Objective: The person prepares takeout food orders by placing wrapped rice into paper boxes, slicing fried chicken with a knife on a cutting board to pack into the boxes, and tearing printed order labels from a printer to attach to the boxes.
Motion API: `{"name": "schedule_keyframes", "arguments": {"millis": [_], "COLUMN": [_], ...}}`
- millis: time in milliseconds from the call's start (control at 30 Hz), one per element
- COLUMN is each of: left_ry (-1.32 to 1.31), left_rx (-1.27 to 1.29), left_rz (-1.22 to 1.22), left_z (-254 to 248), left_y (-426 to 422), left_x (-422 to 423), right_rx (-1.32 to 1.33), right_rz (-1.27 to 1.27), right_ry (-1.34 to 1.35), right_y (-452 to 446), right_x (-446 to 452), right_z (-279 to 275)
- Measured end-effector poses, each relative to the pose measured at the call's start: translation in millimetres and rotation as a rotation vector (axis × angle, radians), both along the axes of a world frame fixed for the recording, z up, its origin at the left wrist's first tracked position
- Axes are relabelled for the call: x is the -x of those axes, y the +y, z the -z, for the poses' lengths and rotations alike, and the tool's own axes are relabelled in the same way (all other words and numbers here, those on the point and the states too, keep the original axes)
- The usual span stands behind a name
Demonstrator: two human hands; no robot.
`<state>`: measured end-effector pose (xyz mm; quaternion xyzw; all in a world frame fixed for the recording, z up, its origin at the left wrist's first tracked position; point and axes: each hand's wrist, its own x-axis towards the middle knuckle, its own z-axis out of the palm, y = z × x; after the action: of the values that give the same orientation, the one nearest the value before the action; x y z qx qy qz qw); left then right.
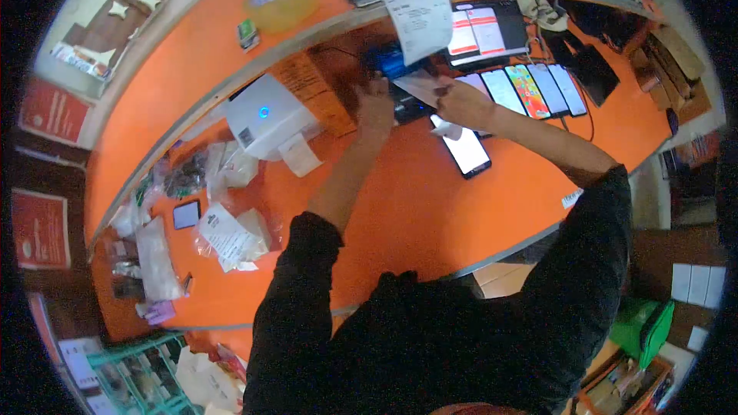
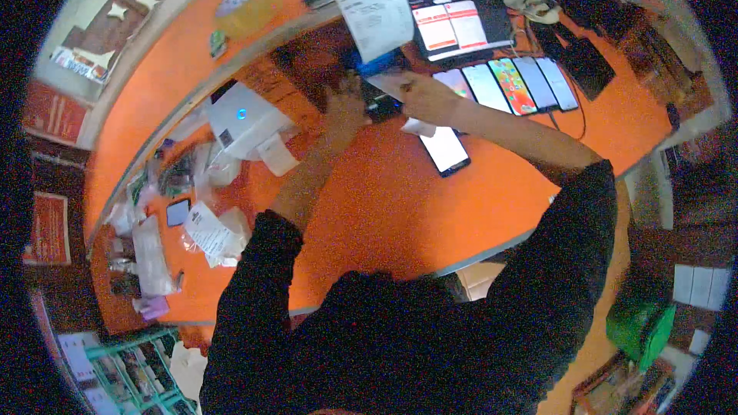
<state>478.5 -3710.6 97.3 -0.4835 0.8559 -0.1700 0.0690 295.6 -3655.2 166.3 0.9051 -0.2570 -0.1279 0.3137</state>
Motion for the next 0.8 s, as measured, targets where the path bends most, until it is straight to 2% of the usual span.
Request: {"name": "schedule_keyframes", "arguments": {"millis": [67, 133, 200, 267, 300, 333, 367, 400, 433, 467, 500, 533, 567, 633, 667, 733, 800], "left_ry": [-0.018, -0.032, 0.005, 0.027, 0.040, 0.039, 0.193, 0.349, 0.356, 1.063, 1.740, 1.982, 1.857, 1.728, 1.772, 1.839, 1.829], "left_rx": [-0.012, -0.032, -0.045, -0.080, -0.125, -0.121, -0.056, 0.011, 0.009, -0.608, -1.244, -1.621, -1.363, -1.085, -1.016, -0.885, -0.814], "left_rz": [-0.023, -0.034, -0.040, -0.061, -0.062, -0.069, -0.028, 0.015, 0.012, 0.071, 0.138, 0.237, 0.200, 0.134, 0.170, 0.160, -0.145], "left_z": [-1.4, 0.2, -2.4, -13.2, -16.2, -18.3, -16.4, -14.4, -12.2, -10.4, -9.7, -2.4, -34.9, -91.5, -99.3, -113.7, -122.1], "left_y": [-4.4, -3.2, -3.3, -0.3, 1.1, 4.2, 10.0, 17.5, 25.8, 35.4, 42.8, 59.5, 104.1, 191.2, 224.1, 282.1, 326.0], "left_x": [5.6, 5.0, 4.6, 6.4, 5.4, 2.3, 0.1, 0.7, 5.4, 10.7, 11.4, 0.9, -15.5, -49.0, -65.1, -91.1, -113.5], "right_rx": [-0.305, -0.536, -0.260, -0.169, -0.161, -0.415, -0.675, -1.020, -1.160, -1.293, -1.264, -1.240, -1.184, -1.215, -1.234, -1.314, -1.556], "right_rz": [0.109, 0.333, 0.548, 0.460, 0.451, 0.571, 0.682, 0.469, 0.469, 0.460, 0.404, 0.342, 0.223, 0.114, 0.023, 0.017, -0.118], "right_ry": [-0.267, -0.473, -0.222, 0.064, 0.062, -0.284, -0.629, -1.134, -1.431, -1.732, -1.819, -1.905, -1.967, -2.013, -2.059, -2.023, -1.989], "right_y": [-18.7, -26.1, -21.3, 9.2, 19.6, 30.9, 42.1, 51.5, 65.3, 86.4, 100.9, 111.1, 116.1, 131.9, 141.3, 155.9, 166.8], "right_x": [24.8, 40.1, 68.5, 95.2, 88.5, 83.2, 76.6, 60.2, 45.0, 18.9, 2.6, -11.1, -22.6, -52.7, -69.9, -106.6, -144.9], "right_z": [11.4, -3.9, 12.3, 13.7, 3.1, -9.6, -17.7, -21.3, -29.1, -50.2, -60.5, -65.3, -61.5, -69.6, -75.8, -91.7, -108.1]}}
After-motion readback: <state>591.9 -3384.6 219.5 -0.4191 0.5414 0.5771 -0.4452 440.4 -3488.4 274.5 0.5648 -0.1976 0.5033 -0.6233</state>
